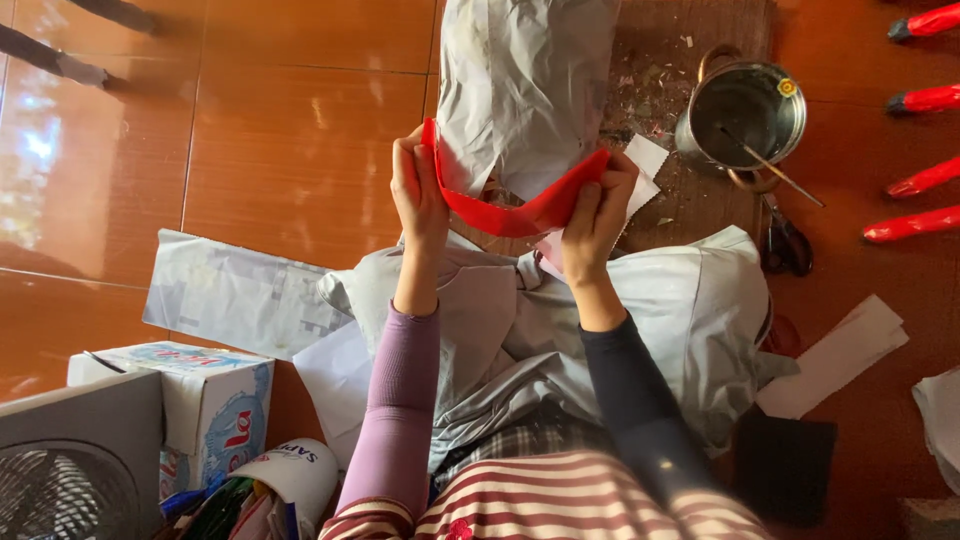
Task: Applying red paper and glue to a bamboo craft frame to assemble a decorative object.
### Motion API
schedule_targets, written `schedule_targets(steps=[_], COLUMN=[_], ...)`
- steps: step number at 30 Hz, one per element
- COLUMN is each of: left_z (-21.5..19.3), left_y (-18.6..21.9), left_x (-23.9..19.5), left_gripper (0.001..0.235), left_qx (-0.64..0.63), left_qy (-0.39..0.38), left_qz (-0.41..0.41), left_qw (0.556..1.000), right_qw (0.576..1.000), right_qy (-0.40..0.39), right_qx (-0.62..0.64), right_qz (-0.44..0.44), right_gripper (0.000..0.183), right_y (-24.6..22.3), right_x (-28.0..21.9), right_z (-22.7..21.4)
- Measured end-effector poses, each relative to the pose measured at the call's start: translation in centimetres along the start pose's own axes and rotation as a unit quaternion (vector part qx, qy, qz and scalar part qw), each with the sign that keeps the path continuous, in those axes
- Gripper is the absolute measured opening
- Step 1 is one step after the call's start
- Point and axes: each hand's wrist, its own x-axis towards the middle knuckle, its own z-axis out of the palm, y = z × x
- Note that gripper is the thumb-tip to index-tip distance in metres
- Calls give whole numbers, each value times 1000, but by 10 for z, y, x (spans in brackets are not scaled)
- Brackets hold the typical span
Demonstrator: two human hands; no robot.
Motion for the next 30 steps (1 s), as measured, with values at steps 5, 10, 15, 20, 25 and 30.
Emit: schedule_targets(steps=[5, 10, 15, 20, 25, 30], left_z=[-5, -4, 1, -3, 0, 1], left_y=[-30, 2, 18, 3, 2, 8], left_x=[8, 10, 12, 8, 6, -13], left_gripper=[20, 20, 17, 20, 13, 21], left_qx=[-92, -76, -98, -117, -152, -57], left_qy=[-49, -81, -92, -106, -78, 27], left_qz=[40, -2, -55, -93, -90, 59], left_qw=[994, 994, 989, 983, 981, 996], right_qw=[997, 990, 986, 987, 987, 983], right_qy=[-57, -124, -144, -140, -138, -144], right_qx=[56, 57, 66, 66, 72, 101], right_qz=[0, 20, 47, 45, 49, 47], right_gripper=[63, 73, 70, 64, 61, 67], right_y=[14, 11, 7, 6, 13, 10], right_x=[12, 18, 21, 22, 23, 31], right_z=[0, -2, -1, 1, -2, -10])
